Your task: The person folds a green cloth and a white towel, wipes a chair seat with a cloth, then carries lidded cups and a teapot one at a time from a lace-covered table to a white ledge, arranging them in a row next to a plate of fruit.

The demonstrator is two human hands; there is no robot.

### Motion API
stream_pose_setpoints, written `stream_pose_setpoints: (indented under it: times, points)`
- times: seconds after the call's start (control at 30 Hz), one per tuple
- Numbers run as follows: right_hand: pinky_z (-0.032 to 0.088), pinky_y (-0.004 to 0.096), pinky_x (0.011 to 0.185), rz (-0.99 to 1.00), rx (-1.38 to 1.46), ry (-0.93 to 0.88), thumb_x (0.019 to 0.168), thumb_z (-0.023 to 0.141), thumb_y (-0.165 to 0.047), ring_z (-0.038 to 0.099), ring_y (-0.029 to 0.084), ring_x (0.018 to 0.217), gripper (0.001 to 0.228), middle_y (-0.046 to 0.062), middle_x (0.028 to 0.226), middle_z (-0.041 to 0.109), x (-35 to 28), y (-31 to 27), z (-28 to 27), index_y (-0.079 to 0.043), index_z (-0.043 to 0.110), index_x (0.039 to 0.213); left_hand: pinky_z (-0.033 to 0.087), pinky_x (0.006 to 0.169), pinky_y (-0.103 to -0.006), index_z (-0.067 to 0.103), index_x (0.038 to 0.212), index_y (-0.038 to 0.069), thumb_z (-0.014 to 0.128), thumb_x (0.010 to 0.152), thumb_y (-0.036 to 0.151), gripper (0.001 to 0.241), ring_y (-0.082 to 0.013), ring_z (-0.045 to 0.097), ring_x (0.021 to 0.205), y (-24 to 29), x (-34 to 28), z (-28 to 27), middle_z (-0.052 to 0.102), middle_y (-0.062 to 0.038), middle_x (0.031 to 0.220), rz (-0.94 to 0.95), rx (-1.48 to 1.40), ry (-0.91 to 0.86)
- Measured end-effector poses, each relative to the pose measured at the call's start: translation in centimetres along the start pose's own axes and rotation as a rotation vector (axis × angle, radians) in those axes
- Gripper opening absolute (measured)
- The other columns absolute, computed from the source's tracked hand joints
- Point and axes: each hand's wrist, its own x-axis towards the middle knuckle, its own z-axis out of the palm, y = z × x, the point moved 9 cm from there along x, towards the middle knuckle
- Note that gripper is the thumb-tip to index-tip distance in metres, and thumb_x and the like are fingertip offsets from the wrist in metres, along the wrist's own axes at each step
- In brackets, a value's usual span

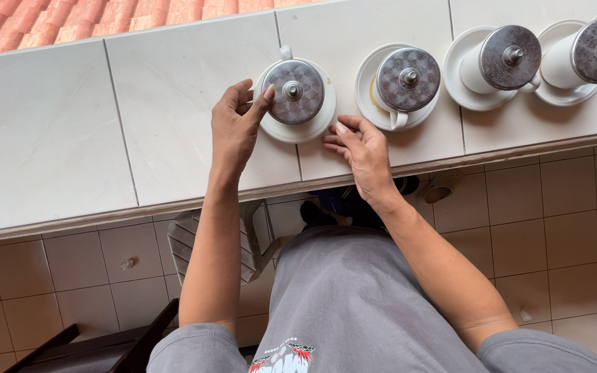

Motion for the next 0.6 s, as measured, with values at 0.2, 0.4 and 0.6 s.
stream_pose_setpoints:
  times: [0.2,0.4,0.6]
  points:
    - [0.065,0.047,0.087,-0.024,0.217,0.316,0.106,0.049,-0.011,0.073,0.034,0.094,0.025,0.025,0.107,0.064,-3.1,-0.2,-6.6,0.005,0.038,0.123,0.061,0.079,-0.0306,0.056,0.135,-0.010,0.074,0.089,0.054,0.080,-0.0180,0.071,0.095,-0.8,-1.5,-0.9,0.073,-0.017,0.108,-0.089,0.048,0.032]
    - [0.069,0.044,0.075,-0.117,0.165,0.432,0.109,0.045,-0.010,0.076,0.033,0.082,0.032,0.026,0.109,0.064,-1.5,-1.9,-10.2,-0.002,0.029,0.135,0.062,0.070,-0.0268,0.059,0.132,-0.009,0.074,0.087,0.057,0.081,-0.0154,0.073,0.085,-1.3,-1.8,0.1,0.073,-0.015,0.100,-0.133,-0.003,0.022]
    - [0.069,0.041,0.069,-0.156,0.071,0.386,0.111,0.044,-0.008,0.076,0.029,0.079,0.040,0.025,0.111,0.066,-1.6,-3.1,-8.6,-0.008,0.026,0.147,0.060,0.065,-0.0266,0.062,0.125,-0.008,0.079,0.083,0.053,0.076,-0.0145,0.072,0.078,0.5,-2.3,0.3,0.074,-0.013,0.095,-0.117,0.084,0.048]
